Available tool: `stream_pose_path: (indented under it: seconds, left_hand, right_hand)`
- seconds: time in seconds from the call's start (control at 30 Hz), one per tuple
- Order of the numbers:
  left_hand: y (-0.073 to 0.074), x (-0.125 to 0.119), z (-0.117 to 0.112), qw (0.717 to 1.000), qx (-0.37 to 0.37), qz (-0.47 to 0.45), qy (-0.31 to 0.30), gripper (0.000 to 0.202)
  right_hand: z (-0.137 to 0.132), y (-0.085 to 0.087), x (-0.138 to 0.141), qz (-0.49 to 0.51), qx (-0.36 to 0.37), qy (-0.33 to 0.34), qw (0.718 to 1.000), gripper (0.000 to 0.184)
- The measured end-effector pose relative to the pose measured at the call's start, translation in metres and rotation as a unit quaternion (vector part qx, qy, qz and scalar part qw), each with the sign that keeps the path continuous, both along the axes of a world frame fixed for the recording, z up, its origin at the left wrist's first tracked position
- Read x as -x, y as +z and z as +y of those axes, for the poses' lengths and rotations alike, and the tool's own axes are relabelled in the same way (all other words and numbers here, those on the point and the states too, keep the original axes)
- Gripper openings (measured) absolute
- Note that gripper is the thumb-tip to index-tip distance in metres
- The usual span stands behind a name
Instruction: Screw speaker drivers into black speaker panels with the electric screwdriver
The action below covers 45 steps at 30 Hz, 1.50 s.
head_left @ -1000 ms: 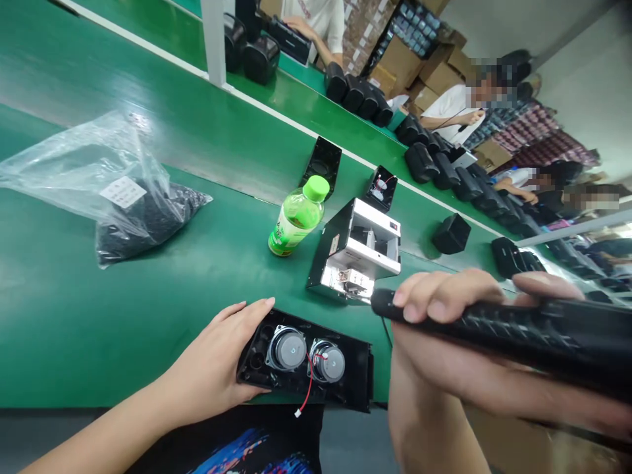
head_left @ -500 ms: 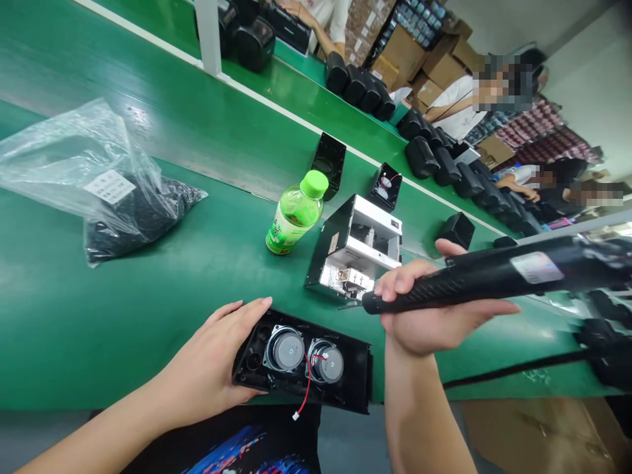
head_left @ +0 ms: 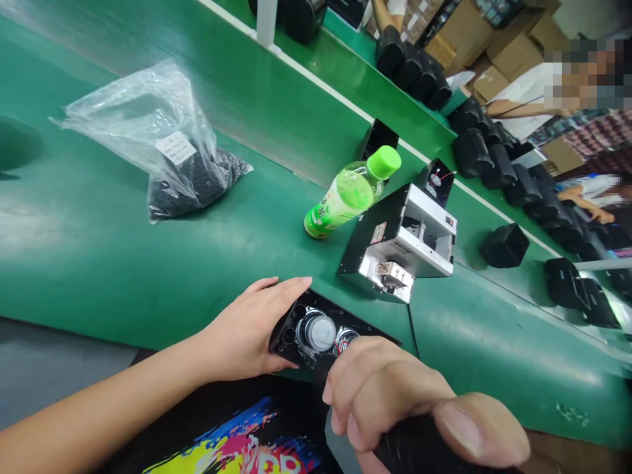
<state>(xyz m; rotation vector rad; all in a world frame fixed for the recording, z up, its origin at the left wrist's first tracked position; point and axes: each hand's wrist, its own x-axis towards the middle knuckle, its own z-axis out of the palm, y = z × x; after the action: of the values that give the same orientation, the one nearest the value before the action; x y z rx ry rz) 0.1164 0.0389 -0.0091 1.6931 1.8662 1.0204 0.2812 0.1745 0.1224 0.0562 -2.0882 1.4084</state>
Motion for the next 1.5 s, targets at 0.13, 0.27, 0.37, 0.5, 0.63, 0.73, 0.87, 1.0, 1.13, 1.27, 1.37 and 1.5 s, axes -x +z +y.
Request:
stream_pose_path:
  seconds: [0.13, 0.27, 0.37, 0.5, 0.63, 0.73, 0.87, 1.0, 1.13, 1.27, 1.37, 1.5]
  left_hand:
    - [0.000, 0.000, 0.001, 1.000, -0.015, -0.011, -0.008, 0.134]
    - [-0.001, 0.000, 0.001, 0.999, -0.023, -0.023, -0.006, 0.138]
    - [-0.001, 0.000, 0.000, 0.999, -0.024, -0.027, -0.005, 0.136]
    - [0.000, 0.000, 0.000, 0.999, -0.027, -0.033, -0.007, 0.137]
    - [0.000, -0.001, 0.000, 0.999, -0.026, -0.034, -0.006, 0.137]
    - [-0.001, 0.000, 0.000, 0.999, -0.027, -0.037, -0.009, 0.138]
    - [0.000, 0.000, -0.001, 0.999, -0.025, -0.036, -0.015, 0.143]
    - [0.002, 0.000, 0.001, 0.999, -0.019, -0.037, -0.011, 0.144]
    - [0.002, 0.001, 0.001, 0.999, -0.025, -0.029, -0.012, 0.146]
    - [0.002, 0.001, 0.000, 1.000, -0.022, -0.018, -0.007, 0.145]
    - [0.002, 0.001, 0.001, 1.000, -0.018, -0.022, -0.008, 0.143]
    - [0.000, 0.000, 0.000, 0.999, -0.027, -0.034, -0.004, 0.142]
  right_hand:
    - [-0.003, -0.010, 0.007, 0.033, 0.064, 0.012, 0.997, 0.036]
    - [-0.014, -0.022, 0.008, 0.094, 0.125, -0.075, 0.985, 0.028]
    - [-0.018, -0.022, 0.009, 0.085, 0.129, -0.097, 0.983, 0.023]
    - [-0.013, -0.014, 0.004, 0.009, 0.148, -0.066, 0.987, 0.025]
    - [-0.011, -0.014, 0.003, -0.038, 0.149, -0.043, 0.987, 0.028]
    - [-0.014, -0.020, 0.007, 0.009, 0.119, -0.032, 0.992, 0.034]
    - [-0.020, -0.025, 0.009, 0.019, 0.081, -0.022, 0.996, 0.035]
    - [-0.022, -0.030, 0.006, 0.015, 0.111, -0.040, 0.993, 0.031]
    - [-0.022, -0.042, 0.011, 0.105, 0.107, -0.027, 0.988, 0.043]
    - [-0.023, -0.050, 0.015, 0.129, 0.107, -0.024, 0.986, 0.053]
    - [-0.024, -0.046, 0.012, 0.103, 0.086, -0.036, 0.990, 0.040]
    - [-0.021, -0.039, 0.006, 0.023, 0.083, -0.023, 0.996, 0.033]
